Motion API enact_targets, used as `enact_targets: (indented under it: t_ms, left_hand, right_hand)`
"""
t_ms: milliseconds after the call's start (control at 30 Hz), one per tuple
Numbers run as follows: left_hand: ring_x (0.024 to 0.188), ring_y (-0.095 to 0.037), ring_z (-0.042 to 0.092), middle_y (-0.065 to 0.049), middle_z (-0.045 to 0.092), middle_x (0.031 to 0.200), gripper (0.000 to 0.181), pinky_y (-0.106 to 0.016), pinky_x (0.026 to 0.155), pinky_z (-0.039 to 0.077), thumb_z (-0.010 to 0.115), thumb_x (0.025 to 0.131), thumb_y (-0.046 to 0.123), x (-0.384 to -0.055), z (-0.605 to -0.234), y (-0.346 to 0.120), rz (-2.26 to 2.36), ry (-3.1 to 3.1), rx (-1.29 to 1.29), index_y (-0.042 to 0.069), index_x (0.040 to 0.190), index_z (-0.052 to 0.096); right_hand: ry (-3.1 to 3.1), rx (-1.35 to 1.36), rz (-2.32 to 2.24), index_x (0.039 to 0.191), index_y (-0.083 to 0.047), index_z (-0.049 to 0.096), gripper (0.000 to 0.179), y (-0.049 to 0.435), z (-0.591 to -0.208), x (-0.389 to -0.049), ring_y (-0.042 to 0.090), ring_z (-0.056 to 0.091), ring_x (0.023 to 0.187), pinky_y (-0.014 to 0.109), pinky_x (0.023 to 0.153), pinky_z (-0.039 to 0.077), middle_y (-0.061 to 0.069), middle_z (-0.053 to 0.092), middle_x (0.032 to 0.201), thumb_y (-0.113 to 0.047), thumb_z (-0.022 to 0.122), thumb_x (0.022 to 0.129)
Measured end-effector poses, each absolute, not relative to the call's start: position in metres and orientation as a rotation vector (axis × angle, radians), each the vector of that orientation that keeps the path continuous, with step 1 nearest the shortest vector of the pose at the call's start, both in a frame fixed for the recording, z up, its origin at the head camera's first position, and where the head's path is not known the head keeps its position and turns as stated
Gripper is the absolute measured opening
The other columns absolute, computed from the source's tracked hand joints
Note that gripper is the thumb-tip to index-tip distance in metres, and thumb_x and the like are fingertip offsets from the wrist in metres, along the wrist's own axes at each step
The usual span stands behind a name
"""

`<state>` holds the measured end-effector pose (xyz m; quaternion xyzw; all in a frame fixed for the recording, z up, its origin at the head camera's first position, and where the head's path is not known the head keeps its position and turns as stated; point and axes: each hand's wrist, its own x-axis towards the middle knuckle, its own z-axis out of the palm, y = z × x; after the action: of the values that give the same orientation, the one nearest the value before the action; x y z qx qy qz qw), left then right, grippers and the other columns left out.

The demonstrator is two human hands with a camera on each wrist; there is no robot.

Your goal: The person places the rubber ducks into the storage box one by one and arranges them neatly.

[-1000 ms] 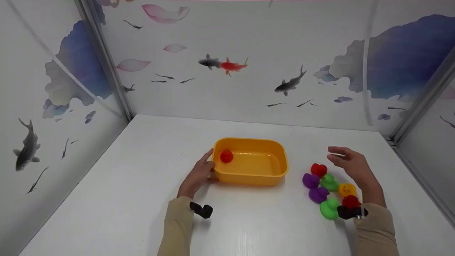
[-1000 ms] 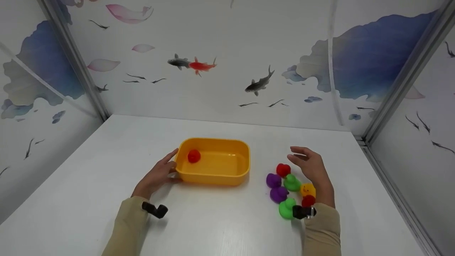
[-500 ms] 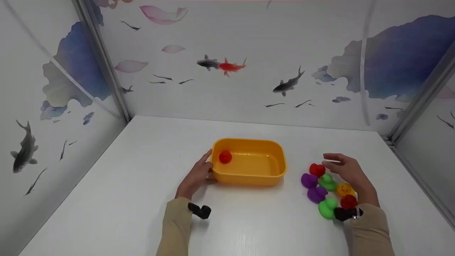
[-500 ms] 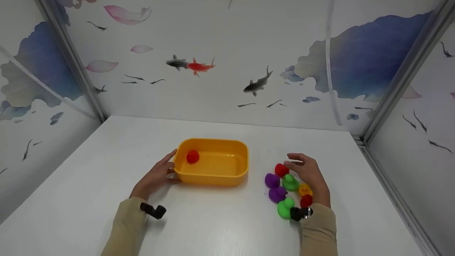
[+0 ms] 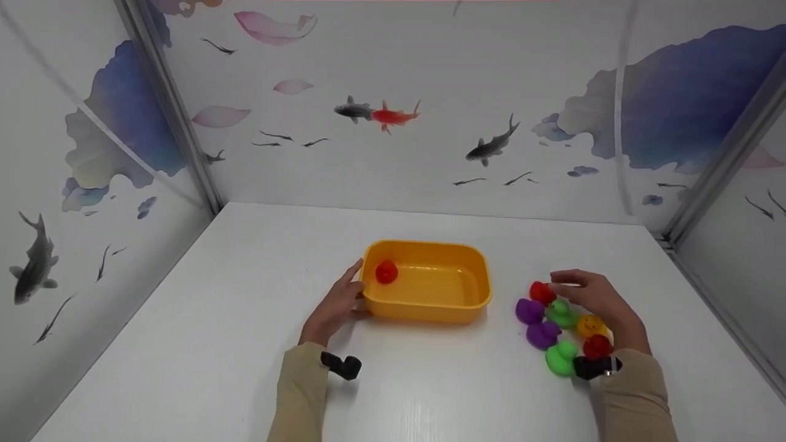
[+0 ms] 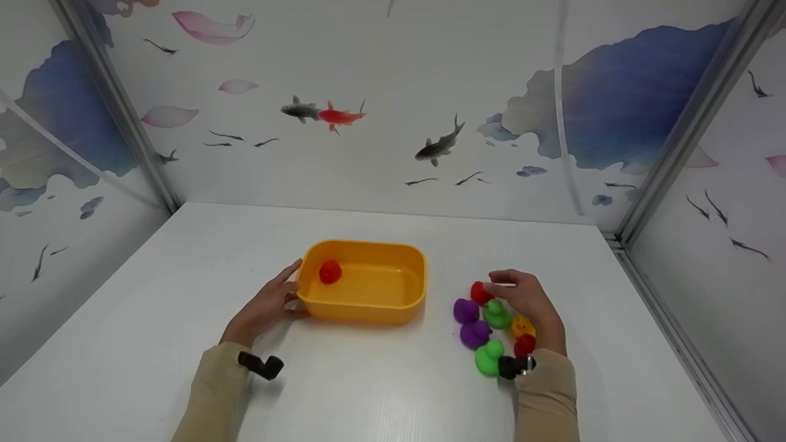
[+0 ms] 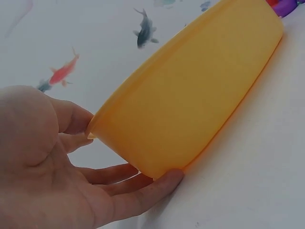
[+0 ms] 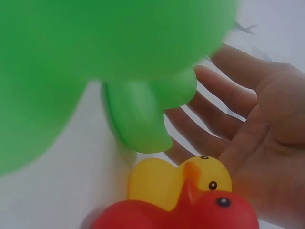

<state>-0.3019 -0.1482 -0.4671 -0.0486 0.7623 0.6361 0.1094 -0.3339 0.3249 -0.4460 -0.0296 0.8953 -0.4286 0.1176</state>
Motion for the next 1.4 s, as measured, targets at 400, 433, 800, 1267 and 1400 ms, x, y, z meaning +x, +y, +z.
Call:
enact_targets:
  t_ms: [400,433,800,1267,1400]
  left_hand:
    - [0.122,-0.026,0.058,-0.008,0.045,0.155,0.060,-0.042,0.102,0.055,0.040,0.105,0.026,-0.303,-0.466,-0.148,1.885,2.214,-0.161,0.038,0.159,0.019]
    - [0.122,-0.026,0.058,-0.008,0.045,0.156,0.060,-0.042,0.102,0.055,0.040,0.105,0.026,-0.303,-0.467,-0.148,1.880,2.219,-0.160,0.038,0.160,0.019]
    - [0.120,-0.027,0.057,-0.010,0.043,0.155,0.061,-0.042,0.103,0.055,0.041,0.104,0.024,-0.302,-0.467,-0.148,1.892,2.198,-0.181,0.038,0.159,0.019]
    - [0.121,-0.027,0.057,-0.011,0.043,0.156,0.060,-0.042,0.102,0.055,0.041,0.105,0.023,-0.303,-0.466,-0.149,1.908,2.186,-0.176,0.038,0.159,0.020]
    - [0.122,-0.027,0.057,-0.011,0.044,0.155,0.060,-0.044,0.102,0.055,0.040,0.105,0.023,-0.302,-0.467,-0.149,1.920,2.177,-0.151,0.038,0.159,0.020]
  right_hand:
    - [2.643,-0.099,-1.171,0.146,-0.003,0.048,0.068,0.321,-0.447,-0.332,0.051,0.028,0.142,0.071,0.116,0.025,0.029,0.040,0.153,-0.047,0.062,0.096]
    - [2.647,-0.096,-1.166,0.146,-0.003,0.048,0.068,0.321,-0.447,-0.332,0.052,0.029,0.141,0.071,0.115,0.026,0.030,0.040,0.152,-0.047,0.062,0.096]
    - [2.639,-0.006,-1.158,0.143,-0.001,0.049,0.066,0.320,-0.448,-0.332,0.048,0.039,0.134,0.065,0.114,0.034,0.030,0.043,0.149,-0.046,0.062,0.097]
    - [2.646,0.119,-1.173,0.144,0.000,0.048,0.070,0.319,-0.444,-0.336,0.051,0.031,0.139,0.067,0.116,0.030,0.031,0.037,0.153,-0.049,0.062,0.095]
    - [2.647,0.146,-1.212,0.145,0.001,0.045,0.074,0.317,-0.438,-0.335,0.052,0.029,0.140,0.068,0.116,0.029,0.031,0.036,0.153,-0.051,0.063,0.094]
